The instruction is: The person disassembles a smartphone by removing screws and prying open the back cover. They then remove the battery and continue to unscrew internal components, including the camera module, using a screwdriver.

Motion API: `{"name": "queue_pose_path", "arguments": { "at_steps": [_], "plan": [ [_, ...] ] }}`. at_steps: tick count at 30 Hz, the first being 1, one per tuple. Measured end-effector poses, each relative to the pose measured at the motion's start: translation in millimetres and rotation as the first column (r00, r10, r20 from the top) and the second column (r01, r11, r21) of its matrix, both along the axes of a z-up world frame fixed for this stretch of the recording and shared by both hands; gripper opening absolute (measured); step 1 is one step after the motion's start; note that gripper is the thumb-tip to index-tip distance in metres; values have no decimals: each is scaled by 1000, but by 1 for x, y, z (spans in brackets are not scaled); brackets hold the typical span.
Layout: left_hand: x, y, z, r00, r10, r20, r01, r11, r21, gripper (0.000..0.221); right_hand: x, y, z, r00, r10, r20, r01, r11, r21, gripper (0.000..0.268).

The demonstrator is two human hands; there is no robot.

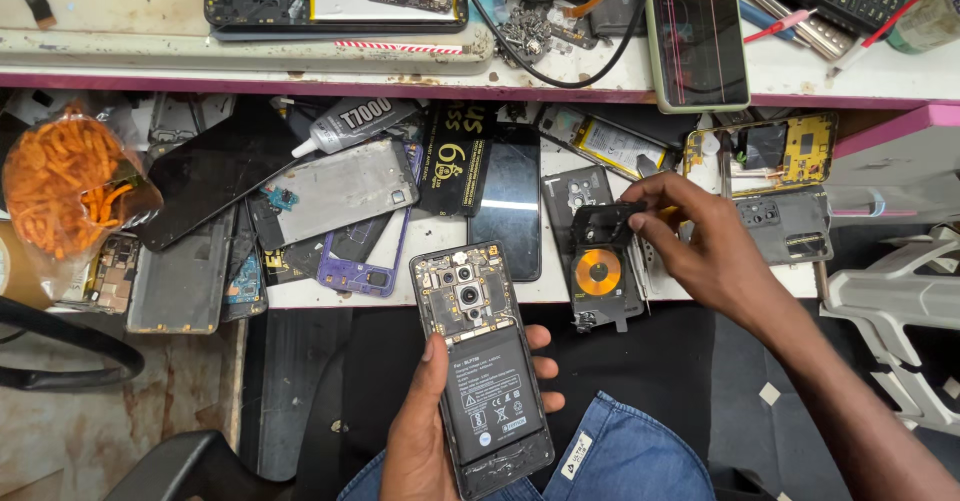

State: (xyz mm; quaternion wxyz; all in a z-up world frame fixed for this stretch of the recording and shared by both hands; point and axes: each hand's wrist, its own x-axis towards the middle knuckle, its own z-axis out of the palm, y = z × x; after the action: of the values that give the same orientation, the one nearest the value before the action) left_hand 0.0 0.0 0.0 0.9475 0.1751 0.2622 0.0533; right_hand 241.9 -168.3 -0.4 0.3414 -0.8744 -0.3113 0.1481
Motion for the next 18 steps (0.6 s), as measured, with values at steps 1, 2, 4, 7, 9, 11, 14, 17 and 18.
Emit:
{"name": "queue_pose_path", "arguments": {
  "at_steps": [1,2,4,7,9,11,14,17,18],
  "plan": [
    [0,0,0,1000,-6,22,6,1000,-3,71,1,-1,-1,1000,1,-13,-1,1000,31,19],
    [0,1,0,999,-12,45,13,1000,-6,70,2,-3,-2,1000,3,-26,-1,998,63,19],
    [1,0,0,999,-17,33,17,1000,-7,70,5,-6,-3,996,-22,-87,32,993,113,18],
    [1,-1,2,999,-16,-37,15,1000,-8,72,6,-12,-1,974,-76,-211,109,982,152,16],
    [1,0,3,999,-18,-37,18,1000,-14,72,6,-17,4,962,-78,-263,126,977,171,14],
    [0,0,2,999,-19,-30,19,1000,0,72,6,-23,10,959,-6,-285,85,960,267,12],
    [0,1,-2,1000,-17,0,17,1000,-2,70,5,-35,22,953,19,-302,69,958,279,11],
    [1,1,-7,999,-19,49,20,1000,-19,70,9,-43,27,961,79,-265,6,952,307,16],
    [0,1,-9,998,-20,68,22,999,-25,70,11,-45,27,963,112,-243,-27,944,328,18]
  ]
}}
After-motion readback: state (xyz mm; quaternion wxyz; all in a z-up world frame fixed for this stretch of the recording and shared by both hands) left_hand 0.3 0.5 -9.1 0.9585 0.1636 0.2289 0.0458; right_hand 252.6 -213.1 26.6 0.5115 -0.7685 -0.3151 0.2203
